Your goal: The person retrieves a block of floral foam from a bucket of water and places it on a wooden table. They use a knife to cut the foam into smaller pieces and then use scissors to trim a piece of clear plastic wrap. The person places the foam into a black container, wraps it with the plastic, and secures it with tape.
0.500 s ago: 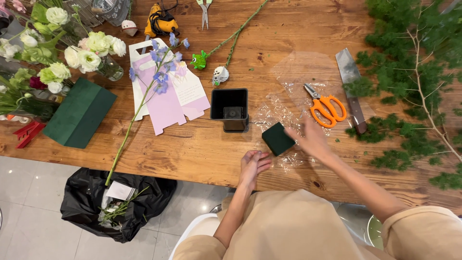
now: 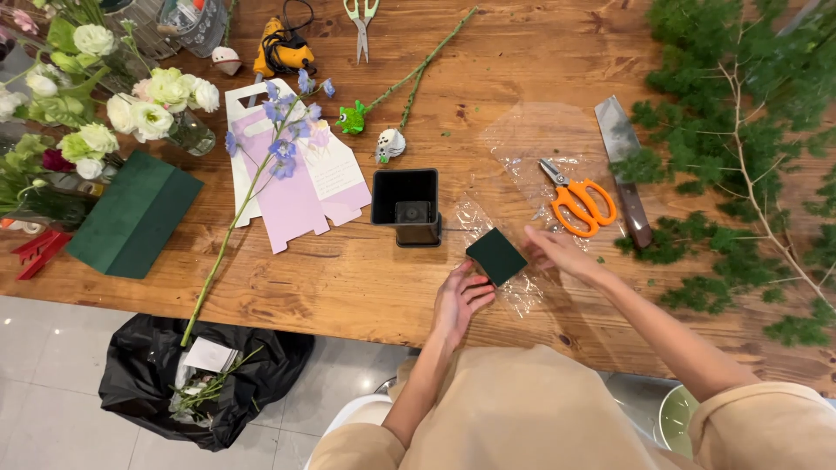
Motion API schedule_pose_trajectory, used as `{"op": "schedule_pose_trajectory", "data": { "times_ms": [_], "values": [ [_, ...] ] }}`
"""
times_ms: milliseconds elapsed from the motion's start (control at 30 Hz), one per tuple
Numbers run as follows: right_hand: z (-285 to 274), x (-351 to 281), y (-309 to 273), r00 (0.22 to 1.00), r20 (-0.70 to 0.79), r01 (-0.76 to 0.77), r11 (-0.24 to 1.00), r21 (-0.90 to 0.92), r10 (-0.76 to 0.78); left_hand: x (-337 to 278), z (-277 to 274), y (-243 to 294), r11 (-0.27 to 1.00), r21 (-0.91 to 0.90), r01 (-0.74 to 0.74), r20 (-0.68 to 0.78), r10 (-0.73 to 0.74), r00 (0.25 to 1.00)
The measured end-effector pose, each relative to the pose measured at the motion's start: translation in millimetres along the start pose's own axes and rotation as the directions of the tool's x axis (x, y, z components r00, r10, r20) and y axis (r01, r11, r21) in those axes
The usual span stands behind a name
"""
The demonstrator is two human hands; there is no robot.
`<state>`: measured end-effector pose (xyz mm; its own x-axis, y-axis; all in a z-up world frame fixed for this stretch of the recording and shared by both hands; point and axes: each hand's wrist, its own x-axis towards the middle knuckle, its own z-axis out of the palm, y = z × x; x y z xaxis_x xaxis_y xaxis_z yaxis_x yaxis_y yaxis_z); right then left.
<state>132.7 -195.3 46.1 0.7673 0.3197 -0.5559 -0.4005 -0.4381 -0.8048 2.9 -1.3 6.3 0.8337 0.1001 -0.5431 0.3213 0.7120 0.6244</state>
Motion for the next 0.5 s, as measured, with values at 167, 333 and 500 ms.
{"op": "schedule_pose_trajectory", "data": {
  "times_ms": [167, 333, 500],
  "values": [
    [30, -63, -77, 0.992, 0.124, 0.044, 0.941, -0.336, -0.002, 15, -6, -16, 0.985, 0.134, -0.106, -0.005, 0.108, 0.994],
    [63, -64, -61, 0.991, 0.064, 0.128, 0.732, -0.670, -0.116, 39, -21, -31, 0.966, 0.182, -0.183, -0.009, 0.187, 0.982],
    [56, -21, -11, 0.986, -0.079, 0.051, 0.712, -0.700, -0.148, 93, -61, -44, 0.853, 0.470, -0.227, -0.005, 0.260, 0.966]
  ]
}}
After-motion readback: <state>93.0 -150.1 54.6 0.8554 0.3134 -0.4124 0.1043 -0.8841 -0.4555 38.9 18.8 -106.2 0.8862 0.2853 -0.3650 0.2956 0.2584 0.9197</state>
